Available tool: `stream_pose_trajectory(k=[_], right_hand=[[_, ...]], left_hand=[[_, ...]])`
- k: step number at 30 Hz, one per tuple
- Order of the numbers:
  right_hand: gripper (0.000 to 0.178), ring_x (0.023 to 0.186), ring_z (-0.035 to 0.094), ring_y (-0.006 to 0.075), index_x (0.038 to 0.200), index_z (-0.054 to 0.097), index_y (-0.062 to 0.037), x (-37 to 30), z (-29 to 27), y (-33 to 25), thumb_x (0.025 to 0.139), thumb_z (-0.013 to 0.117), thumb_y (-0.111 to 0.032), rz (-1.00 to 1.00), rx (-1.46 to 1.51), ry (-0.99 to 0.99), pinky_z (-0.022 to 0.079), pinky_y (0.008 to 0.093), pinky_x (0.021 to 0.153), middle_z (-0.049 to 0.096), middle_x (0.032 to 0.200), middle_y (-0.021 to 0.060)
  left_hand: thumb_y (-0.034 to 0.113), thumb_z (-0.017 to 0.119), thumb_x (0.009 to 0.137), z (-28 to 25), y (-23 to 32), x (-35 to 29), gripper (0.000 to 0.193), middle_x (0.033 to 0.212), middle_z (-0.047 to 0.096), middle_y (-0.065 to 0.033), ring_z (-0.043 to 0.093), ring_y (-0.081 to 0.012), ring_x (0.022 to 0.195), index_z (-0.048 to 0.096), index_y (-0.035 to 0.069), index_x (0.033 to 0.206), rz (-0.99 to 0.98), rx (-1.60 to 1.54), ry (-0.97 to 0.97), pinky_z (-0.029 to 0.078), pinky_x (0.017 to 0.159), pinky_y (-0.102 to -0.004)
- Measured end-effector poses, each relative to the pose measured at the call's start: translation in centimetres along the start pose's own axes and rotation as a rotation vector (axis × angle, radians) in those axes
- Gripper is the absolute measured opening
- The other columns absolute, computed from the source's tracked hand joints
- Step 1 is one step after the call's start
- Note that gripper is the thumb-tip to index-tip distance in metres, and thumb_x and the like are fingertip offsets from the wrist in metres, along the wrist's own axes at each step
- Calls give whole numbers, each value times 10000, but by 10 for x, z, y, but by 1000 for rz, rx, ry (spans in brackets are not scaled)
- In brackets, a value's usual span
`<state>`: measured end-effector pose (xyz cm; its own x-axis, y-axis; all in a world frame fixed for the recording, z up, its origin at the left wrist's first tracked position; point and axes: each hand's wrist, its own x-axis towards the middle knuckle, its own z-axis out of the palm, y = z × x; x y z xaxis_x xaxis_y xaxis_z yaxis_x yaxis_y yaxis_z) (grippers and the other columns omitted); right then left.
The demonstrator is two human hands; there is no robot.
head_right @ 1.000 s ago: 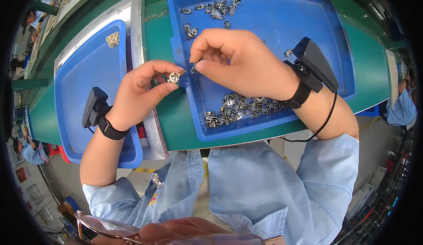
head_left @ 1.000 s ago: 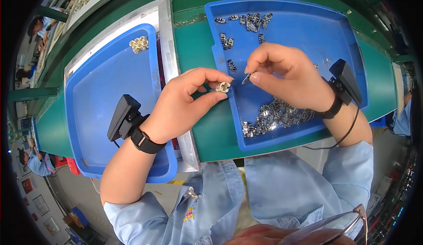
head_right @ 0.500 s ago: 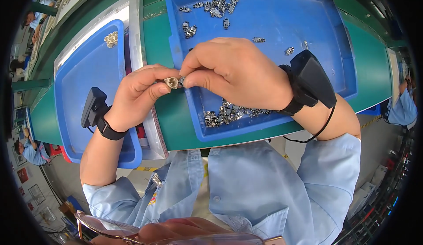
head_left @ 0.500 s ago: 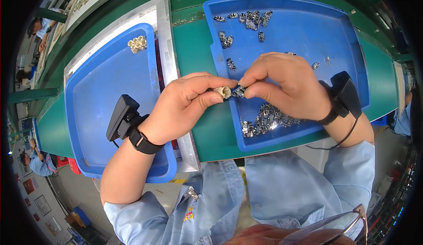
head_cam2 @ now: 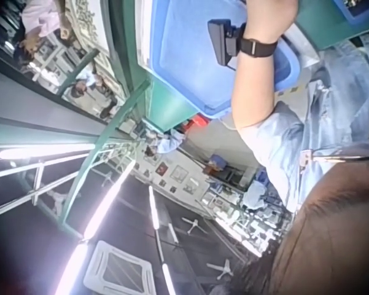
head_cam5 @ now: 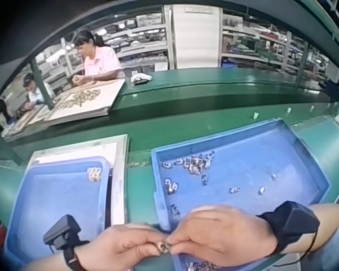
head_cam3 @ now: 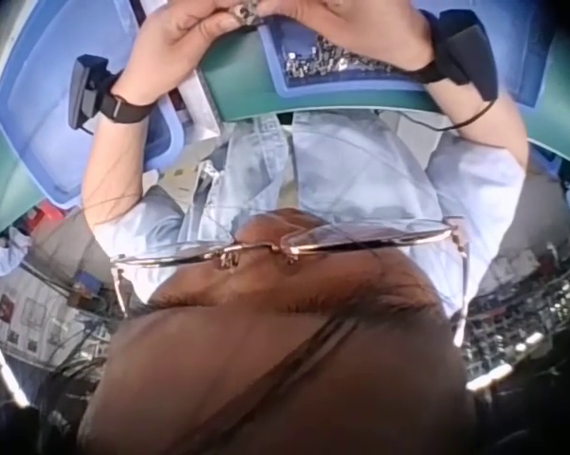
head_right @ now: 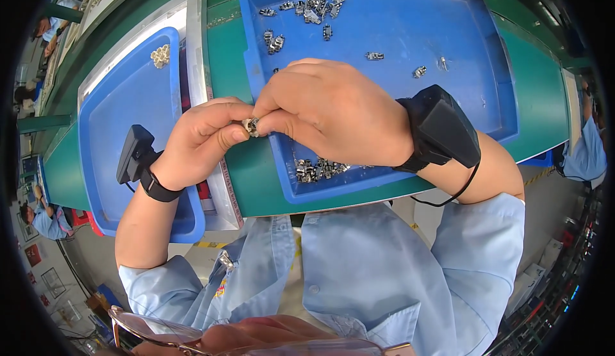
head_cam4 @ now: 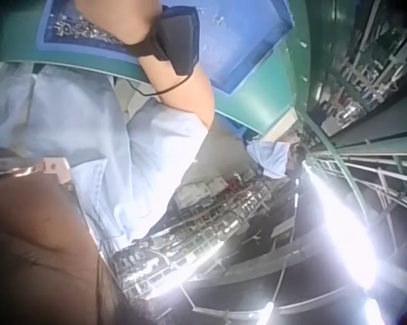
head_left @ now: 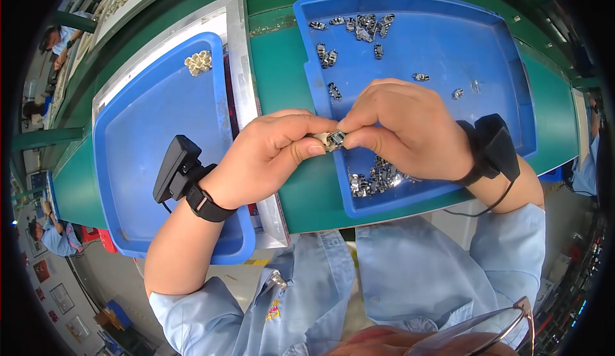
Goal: The person picks up a plastic housing and a metal component by hand, joins them together, and places the assembled unit onto a tray. After repeating this process, the person sets the tray aside and pulls a larger tray of plastic housings toward them.
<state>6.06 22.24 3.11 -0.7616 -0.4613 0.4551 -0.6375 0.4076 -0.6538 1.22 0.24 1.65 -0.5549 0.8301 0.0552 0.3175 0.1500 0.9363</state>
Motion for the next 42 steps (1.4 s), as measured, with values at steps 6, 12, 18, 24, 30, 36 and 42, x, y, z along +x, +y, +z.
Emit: stream_pose_trajectory(k=[6,12,18,24,30,36,42], right_hand=[[138,715,597,264,852,607,-39,-1,2,0,760,697,-86,32,0,-15,471,341,634,628,778,76],[203,724,586,255,893,621,-44,0,1,0,739,726,-123,-8,-36,-114,466,344,631,620,792,70],[296,759,588,248,929,636,-44,0,6,2,690,768,-158,83,96,-88,475,343,665,621,834,70],[327,768,600,207,959,630,-30,8,8,0,683,773,-130,-23,-123,-55,487,319,675,626,835,69],[207,727,611,163,981,599,-7,85,-45,69,800,626,-106,320,-367,39,483,296,636,638,819,99],[212,733,625,258,884,585,-13,113,-116,217,732,611,-159,615,-927,-133,488,356,666,633,781,154],[319,783,626,254,1013,597,-46,79,-127,259,764,640,-241,777,-922,-130,489,340,702,642,830,136]], left_hand=[[114,582,876,1,1,0,193,888,628,-98,591,-239,824,626,27,1042,-18,-5,4,465,750,-305],[75,572,879,1,0,0,262,892,629,-84,591,-194,834,576,40,1138,40,65,-26,466,754,-290],[5,546,884,5,-6,0,443,918,619,-56,566,-100,875,411,75,1300,-87,-524,28,448,779,-242],[7,554,880,4,-7,2,450,940,609,-48,556,-98,876,403,80,1298,-66,-513,50,437,786,-239],[126,647,828,-37,-20,2,331,984,598,-105,560,-206,851,548,54,1135,73,456,669,457,772,-307],[148,674,789,-104,-60,-14,254,977,603,-133,571,-261,882,595,28,998,-248,696,937,472,784,-345],[165,677,789,-99,-80,-14,231,968,615,-130,587,-261,848,602,39,968,-327,744,776,474,762,-352]])
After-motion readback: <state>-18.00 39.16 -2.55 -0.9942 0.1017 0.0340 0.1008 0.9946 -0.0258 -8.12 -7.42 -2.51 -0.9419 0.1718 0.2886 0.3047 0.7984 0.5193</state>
